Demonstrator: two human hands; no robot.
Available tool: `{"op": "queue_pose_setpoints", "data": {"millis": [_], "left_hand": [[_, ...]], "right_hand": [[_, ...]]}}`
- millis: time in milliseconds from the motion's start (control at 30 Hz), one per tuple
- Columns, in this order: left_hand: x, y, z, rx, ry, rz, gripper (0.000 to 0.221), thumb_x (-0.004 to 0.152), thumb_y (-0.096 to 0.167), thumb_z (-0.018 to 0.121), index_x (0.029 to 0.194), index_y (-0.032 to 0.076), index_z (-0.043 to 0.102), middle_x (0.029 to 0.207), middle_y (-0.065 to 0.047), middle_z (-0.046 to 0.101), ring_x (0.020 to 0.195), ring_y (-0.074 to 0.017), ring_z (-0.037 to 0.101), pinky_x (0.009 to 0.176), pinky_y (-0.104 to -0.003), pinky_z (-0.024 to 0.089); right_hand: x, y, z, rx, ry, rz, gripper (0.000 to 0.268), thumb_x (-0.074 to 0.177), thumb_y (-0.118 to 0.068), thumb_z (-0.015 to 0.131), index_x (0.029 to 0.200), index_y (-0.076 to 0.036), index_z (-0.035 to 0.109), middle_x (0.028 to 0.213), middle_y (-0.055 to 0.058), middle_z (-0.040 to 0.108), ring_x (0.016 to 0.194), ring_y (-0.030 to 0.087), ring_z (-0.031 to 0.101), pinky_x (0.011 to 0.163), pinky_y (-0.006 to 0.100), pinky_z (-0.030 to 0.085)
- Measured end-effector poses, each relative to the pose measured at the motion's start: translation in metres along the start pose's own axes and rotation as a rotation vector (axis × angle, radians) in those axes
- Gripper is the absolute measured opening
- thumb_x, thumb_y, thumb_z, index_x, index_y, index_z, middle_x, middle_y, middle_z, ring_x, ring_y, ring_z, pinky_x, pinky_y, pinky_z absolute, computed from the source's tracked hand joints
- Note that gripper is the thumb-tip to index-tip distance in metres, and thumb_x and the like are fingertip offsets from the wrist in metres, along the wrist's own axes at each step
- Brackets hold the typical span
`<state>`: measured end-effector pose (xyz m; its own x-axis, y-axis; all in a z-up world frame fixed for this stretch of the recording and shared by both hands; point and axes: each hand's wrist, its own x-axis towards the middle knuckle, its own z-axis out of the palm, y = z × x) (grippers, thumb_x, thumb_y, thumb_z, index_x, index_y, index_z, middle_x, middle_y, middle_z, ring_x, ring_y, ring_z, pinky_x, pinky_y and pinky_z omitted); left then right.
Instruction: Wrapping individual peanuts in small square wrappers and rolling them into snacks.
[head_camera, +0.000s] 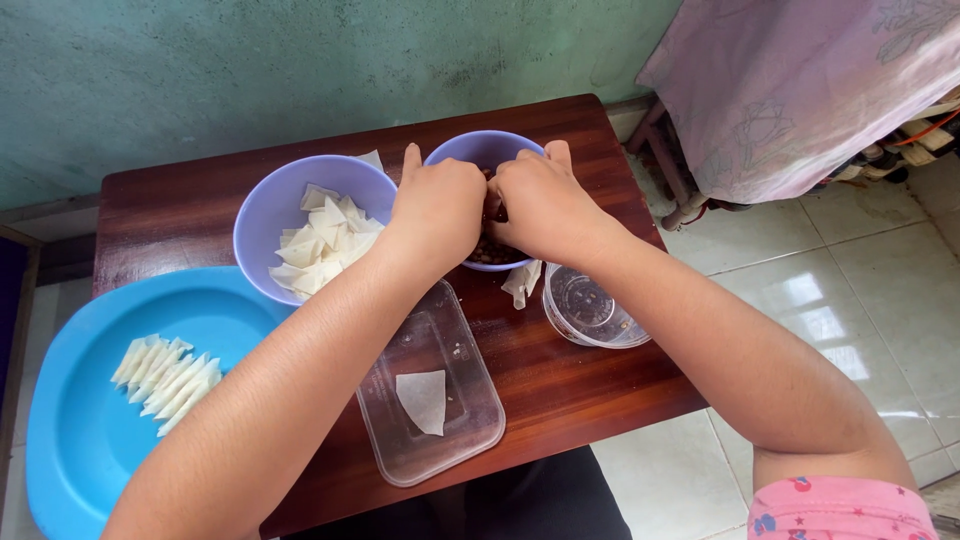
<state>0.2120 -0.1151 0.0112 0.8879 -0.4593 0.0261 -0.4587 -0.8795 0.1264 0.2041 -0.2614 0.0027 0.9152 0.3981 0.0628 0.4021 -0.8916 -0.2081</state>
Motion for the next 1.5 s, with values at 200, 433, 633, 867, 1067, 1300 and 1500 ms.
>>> {"op": "queue_pose_setpoints", "data": {"millis": [200, 433, 633, 867, 1067, 1300, 1500], "left_hand": [[-0.002, -0.001, 0.005, 0.000, -0.024, 0.009, 0.011, 0.079, -0.009, 0.070, 0.079, -0.002, 0.078, 0.074, -0.018, 0.075, 0.081, -0.0390, 0.075, 0.123, -0.056, 0.018], [-0.006, -0.006, 0.006, 0.005, -0.010, 0.021, 0.011, 0.078, -0.009, 0.069, 0.078, -0.002, 0.077, 0.074, -0.017, 0.075, 0.082, -0.0387, 0.075, 0.123, -0.058, 0.020], [-0.035, -0.020, -0.011, -0.069, 0.182, 0.123, 0.010, 0.089, 0.017, 0.074, 0.084, 0.011, 0.080, 0.076, -0.010, 0.073, 0.084, -0.0340, 0.075, 0.112, -0.056, 0.035], [-0.152, 0.011, -0.052, -0.047, 0.216, 0.114, 0.019, 0.093, 0.020, 0.067, 0.076, 0.011, 0.069, 0.071, -0.008, 0.064, 0.067, -0.0324, 0.065, 0.061, -0.048, 0.052], [-0.239, 0.025, -0.017, -0.199, 0.270, 0.177, 0.016, 0.099, 0.019, 0.062, 0.086, 0.010, 0.066, 0.088, -0.007, 0.065, 0.081, -0.0294, 0.059, 0.074, -0.044, 0.049], [-0.271, 0.011, 0.015, -0.461, 0.454, 0.101, 0.019, 0.096, 0.007, 0.065, 0.115, 0.001, 0.069, 0.116, -0.017, 0.069, 0.097, -0.0339, 0.065, 0.084, -0.043, 0.055], [-0.276, 0.005, 0.040, -0.447, 0.525, 0.094, 0.029, 0.093, 0.014, 0.075, 0.119, 0.003, 0.070, 0.125, -0.016, 0.068, 0.111, -0.0334, 0.067, 0.096, -0.046, 0.054]], "right_hand": [[-0.002, -0.002, -0.002, 0.008, -0.024, 0.013, 0.022, 0.082, -0.035, 0.074, 0.070, -0.016, 0.073, 0.068, 0.004, 0.065, 0.081, 0.026, 0.059, 0.086, 0.041, 0.030], [-0.003, -0.009, -0.015, 0.014, -0.029, 0.008, 0.020, 0.081, -0.035, 0.073, 0.069, -0.019, 0.073, 0.066, 0.002, 0.065, 0.080, 0.026, 0.060, 0.086, 0.042, 0.032], [-0.026, -0.012, -0.029, -0.084, 0.203, -0.117, 0.014, 0.082, -0.033, 0.073, 0.077, -0.019, 0.072, 0.072, 0.001, 0.061, 0.083, 0.024, 0.058, 0.084, 0.044, 0.031], [-0.101, -0.066, -0.061, 0.041, 0.472, -0.255, 0.008, 0.089, -0.024, 0.075, 0.089, -0.019, 0.069, 0.087, -0.004, 0.066, 0.091, 0.019, 0.056, 0.087, 0.041, 0.026], [-0.152, -0.104, -0.035, 0.213, 0.367, -0.316, 0.006, 0.091, -0.022, 0.073, 0.089, -0.019, 0.068, 0.087, -0.008, 0.067, 0.089, 0.015, 0.059, 0.087, 0.038, 0.022], [-0.167, -0.120, 0.019, 0.361, 0.319, -0.221, 0.004, 0.089, -0.019, 0.072, 0.091, -0.017, 0.070, 0.084, -0.009, 0.065, 0.087, 0.013, 0.059, 0.091, 0.037, 0.025], [-0.166, -0.131, 0.039, 0.342, 0.368, -0.263, 0.007, 0.089, -0.015, 0.071, 0.088, -0.016, 0.065, 0.087, -0.009, 0.065, 0.087, 0.016, 0.058, 0.091, 0.039, 0.027]]}}
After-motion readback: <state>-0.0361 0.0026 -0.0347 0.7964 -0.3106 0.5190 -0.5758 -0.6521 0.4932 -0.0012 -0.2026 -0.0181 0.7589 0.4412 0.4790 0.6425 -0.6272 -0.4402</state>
